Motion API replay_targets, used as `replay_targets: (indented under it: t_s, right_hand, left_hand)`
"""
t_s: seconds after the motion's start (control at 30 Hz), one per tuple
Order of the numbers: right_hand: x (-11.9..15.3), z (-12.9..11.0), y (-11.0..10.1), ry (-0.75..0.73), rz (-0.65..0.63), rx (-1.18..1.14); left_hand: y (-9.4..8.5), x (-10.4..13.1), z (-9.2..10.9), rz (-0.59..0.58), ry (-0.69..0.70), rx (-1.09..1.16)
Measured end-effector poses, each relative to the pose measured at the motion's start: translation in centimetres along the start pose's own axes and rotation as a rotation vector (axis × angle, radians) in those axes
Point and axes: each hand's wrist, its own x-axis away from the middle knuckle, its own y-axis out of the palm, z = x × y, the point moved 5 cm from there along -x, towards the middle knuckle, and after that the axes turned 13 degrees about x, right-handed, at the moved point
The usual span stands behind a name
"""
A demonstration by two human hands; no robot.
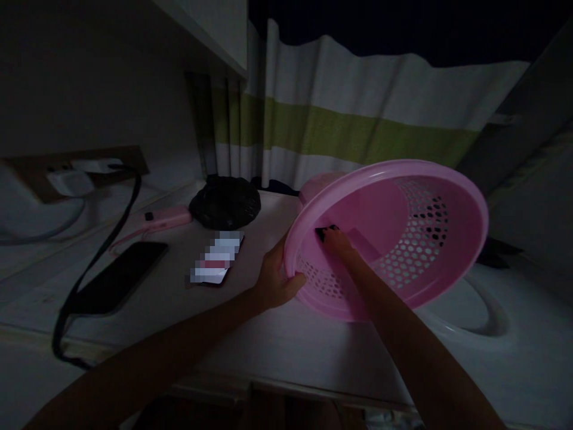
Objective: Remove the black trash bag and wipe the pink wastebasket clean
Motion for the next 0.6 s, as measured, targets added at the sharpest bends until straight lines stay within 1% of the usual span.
replay_targets:
  t_s: [0.1, 0.2, 0.33, 0.43, 0.53, 0.6]
  right_hand:
    - [0.3, -0.1, 0.0, -0.013, 0.040, -0.028]
    - [0.9, -0.3, -0.2, -0.068, 0.041, -0.050]
    - [2.3, -0.6, -0.4, -0.128, 0.046, -0.098]
    - [3.6, -0.7, -0.5, -0.154, 0.069, -0.114]
    - [4.5, -0.2, -0.6, -0.171, 0.083, -0.111]
    - [4.7, 0.7, -0.6, -0.169, 0.060, -0.102]
  left_hand:
    - [-0.1, -0.1, -0.1, -0.006, 0.002, -0.015]
    - [-0.2, -0.1, -0.4, -0.005, -0.014, -0.033]
    - [-0.4, 0.2, -0.7, -0.010, -0.005, -0.033]
    - [-0.4, 0.3, -0.8, 0.006, -0.015, -0.029]
    - [-0.4, 0.2, -1.4, 0.007, -0.060, -0.032]
    - [-0.1, 0.2, -2.1, -0.018, -0.113, -0.019]
